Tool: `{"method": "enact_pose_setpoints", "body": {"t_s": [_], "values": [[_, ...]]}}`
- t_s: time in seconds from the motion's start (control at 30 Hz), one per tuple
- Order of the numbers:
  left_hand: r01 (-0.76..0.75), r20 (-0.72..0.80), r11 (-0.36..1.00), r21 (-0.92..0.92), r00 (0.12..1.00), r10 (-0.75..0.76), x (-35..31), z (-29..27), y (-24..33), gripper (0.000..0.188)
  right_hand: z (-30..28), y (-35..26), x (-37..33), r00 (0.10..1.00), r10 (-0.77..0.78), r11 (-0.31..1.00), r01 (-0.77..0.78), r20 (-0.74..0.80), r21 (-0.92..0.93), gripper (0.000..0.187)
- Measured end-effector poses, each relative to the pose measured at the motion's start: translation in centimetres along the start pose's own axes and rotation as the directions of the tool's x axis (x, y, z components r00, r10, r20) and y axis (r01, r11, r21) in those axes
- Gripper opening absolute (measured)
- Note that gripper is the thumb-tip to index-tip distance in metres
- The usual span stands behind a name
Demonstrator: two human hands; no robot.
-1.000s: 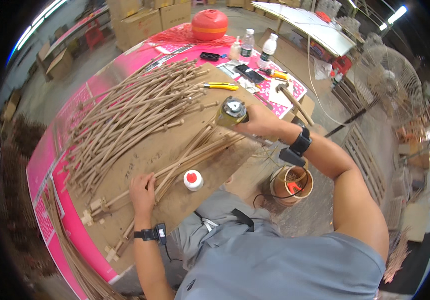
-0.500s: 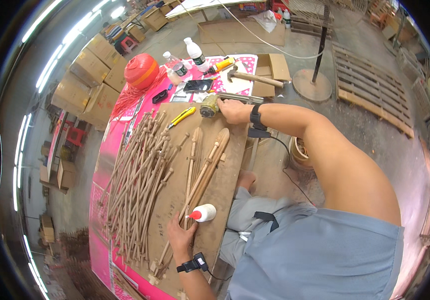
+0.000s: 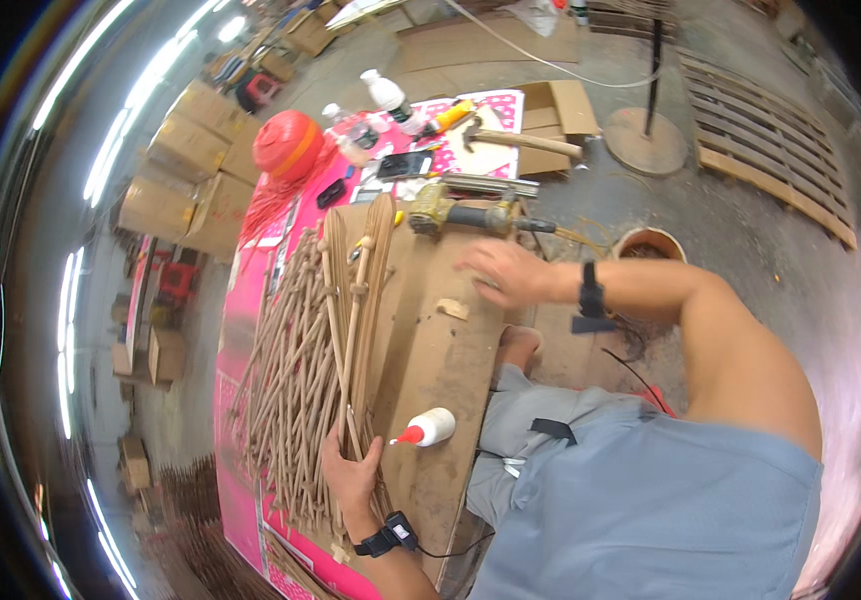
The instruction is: Assembling wooden frame components using glue, a pneumatic nail gun, and rubber bands for tension.
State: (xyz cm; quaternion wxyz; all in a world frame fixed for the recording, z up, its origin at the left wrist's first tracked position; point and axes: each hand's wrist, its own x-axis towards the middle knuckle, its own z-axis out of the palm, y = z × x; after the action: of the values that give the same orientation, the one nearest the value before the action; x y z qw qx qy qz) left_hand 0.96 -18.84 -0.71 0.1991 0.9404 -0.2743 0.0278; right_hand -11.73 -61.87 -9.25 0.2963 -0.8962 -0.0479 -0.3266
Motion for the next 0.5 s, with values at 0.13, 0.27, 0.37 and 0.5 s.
{"method": "enact_pose_setpoints", "body": {"t_s": [0.13,0.27,0.37,0.5], "values": [[0.008,-0.153,0.999,0.036,0.988,-0.002,-0.4,-3.6,1.7,0.074,0.4,-7.3,0.5,0.942,-0.336,0.899,0.312,0.025,0.308,0.023],[0.045,-0.343,0.967,0.251,0.938,0.045,-0.7,-4.7,1.5,0.076,0.2,-18.2,2.9,0.821,-0.57,0.616,0.439,-0.014,0.654,0.013],[0.124,-0.434,0.937,0.325,0.9,0.032,-1.5,-4.3,2.7,0.076,1.5,-25.1,3.7,0.67,-0.743,0.348,0.396,-0.008,0.85,0.015],[0.106,-0.435,0.918,0.382,0.897,0.077,-3.2,-3.2,3.6,0.074,4.6,-33.7,3.1,0.508,-0.857,0.079,0.288,-0.083,0.954,0.023]]}}
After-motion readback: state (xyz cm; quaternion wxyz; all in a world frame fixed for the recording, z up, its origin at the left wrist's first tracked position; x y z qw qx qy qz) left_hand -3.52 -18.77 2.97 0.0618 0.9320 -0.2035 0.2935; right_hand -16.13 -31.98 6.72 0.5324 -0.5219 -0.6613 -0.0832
